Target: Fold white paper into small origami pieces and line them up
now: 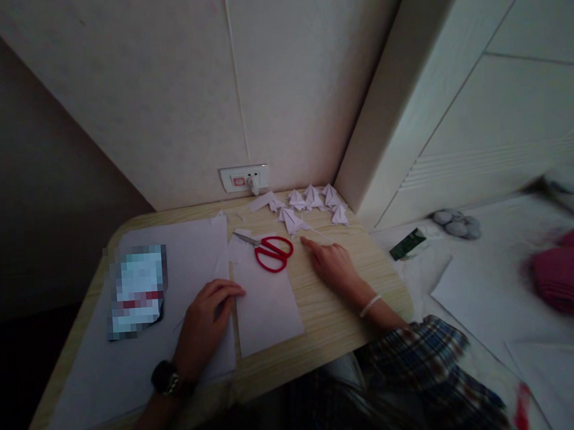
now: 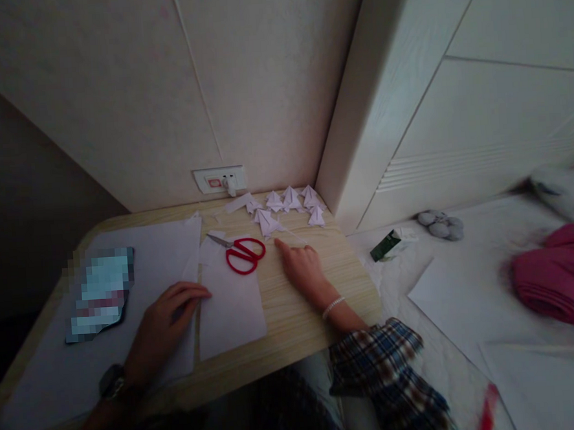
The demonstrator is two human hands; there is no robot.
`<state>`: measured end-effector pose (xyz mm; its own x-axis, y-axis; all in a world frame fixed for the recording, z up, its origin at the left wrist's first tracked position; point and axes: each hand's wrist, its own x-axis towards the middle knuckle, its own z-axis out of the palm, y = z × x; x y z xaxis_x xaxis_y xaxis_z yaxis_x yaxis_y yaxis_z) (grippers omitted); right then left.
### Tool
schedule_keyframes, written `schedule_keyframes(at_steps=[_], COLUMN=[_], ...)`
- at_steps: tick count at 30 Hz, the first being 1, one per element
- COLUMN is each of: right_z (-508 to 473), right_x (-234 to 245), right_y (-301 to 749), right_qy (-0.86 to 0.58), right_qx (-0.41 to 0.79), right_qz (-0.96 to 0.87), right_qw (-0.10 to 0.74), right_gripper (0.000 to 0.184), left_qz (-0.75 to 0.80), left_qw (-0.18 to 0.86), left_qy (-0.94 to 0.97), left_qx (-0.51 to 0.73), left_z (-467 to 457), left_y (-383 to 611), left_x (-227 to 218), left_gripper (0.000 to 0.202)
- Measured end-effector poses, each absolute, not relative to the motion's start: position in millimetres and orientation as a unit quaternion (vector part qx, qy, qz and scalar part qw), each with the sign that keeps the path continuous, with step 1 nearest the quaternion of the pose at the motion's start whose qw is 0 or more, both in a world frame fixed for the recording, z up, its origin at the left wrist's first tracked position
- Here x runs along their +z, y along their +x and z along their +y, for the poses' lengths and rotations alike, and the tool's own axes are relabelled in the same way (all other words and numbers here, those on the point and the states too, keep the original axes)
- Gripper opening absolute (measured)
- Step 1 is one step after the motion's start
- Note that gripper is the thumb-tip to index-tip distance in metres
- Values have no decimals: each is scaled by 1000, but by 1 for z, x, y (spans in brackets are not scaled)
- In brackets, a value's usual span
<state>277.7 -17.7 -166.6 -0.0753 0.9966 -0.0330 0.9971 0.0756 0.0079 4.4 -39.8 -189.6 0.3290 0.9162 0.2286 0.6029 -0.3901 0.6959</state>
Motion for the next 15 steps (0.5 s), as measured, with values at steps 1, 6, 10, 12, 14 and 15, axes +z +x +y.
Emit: schedule_keyframes(at_steps=[1,6,10,12,14,15], right_z=[-16,0,20,26,28,26], right_x=[-166,-161,-163,-165,-165,-164], right_y=[278,279,274,270,269,269], right_qy=[680,681,668,664,662,660], right_qx=[-7,7,9,9,12,13], right_qz=[733,732,744,747,749,750], right_qw=[11,-16,-25,-25,-28,-30], right_gripper=[46,45,32,27,28,26], left_qz=[490,488,489,491,494,495], left_qw=[254,251,248,247,245,243], left_qy=[774,775,775,775,775,775], left_qx=[309,312,314,312,308,308], left_z=[-40,-39,-39,-40,-41,-41], left_y=[5,6,7,7,7,6], left_x=[-190,-189,-187,-187,-186,-186], left_gripper=[24,25,24,25,24,24])
